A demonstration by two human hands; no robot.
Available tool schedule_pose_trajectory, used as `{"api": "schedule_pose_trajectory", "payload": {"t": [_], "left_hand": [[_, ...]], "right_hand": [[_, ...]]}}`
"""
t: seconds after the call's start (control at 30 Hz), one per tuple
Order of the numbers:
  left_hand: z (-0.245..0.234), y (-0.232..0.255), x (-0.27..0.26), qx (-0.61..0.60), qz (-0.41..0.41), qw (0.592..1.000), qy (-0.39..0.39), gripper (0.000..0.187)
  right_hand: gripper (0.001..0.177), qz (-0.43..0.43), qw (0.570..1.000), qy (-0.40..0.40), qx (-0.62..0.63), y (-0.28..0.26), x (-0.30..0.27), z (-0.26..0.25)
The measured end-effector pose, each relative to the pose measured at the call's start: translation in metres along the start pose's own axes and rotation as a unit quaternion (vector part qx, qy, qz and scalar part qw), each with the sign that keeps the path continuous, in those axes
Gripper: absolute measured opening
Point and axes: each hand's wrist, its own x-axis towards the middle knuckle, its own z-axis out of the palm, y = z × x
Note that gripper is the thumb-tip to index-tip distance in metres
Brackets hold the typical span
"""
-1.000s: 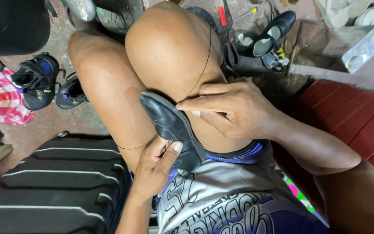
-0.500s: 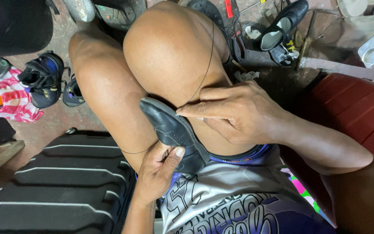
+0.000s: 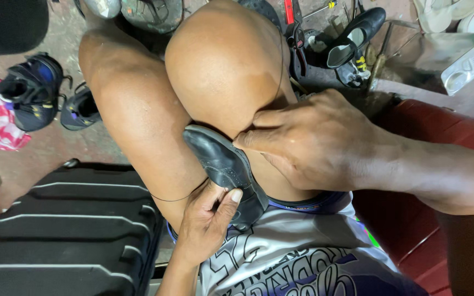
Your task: The person sits on the floor and uses a needle and thread to stitch the sole of a black shoe held between their legs. They repeatedly pull the thread through the shoe material to secure the sole.
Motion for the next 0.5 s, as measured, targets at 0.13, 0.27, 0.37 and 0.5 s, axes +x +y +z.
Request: {"api": "schedule_pose_trajectory", "payload": {"t": [0.13,0.27,0.37,0.5], "left_hand": [[-0.004,-0.003,0.000,-0.009,0.039,0.999,-0.008,0.016],[-0.007,-0.003,0.001,-0.030,0.062,0.997,-0.020,0.017],[-0.009,-0.004,0.003,-0.014,0.060,0.998,-0.022,0.012],[-0.010,-0.006,0.003,-0.021,0.057,0.998,-0.027,0.012]], "right_hand": [[0.034,-0.030,1.000,-0.002,0.009,0.002,0.009,-0.003],[0.028,-0.046,0.999,-0.001,0.022,0.003,0.011,-0.001],[0.021,-0.049,0.998,-0.005,-0.032,0.002,0.021,0.009],[0.018,-0.026,0.996,-0.064,-0.062,-0.005,0.033,0.010]]}}
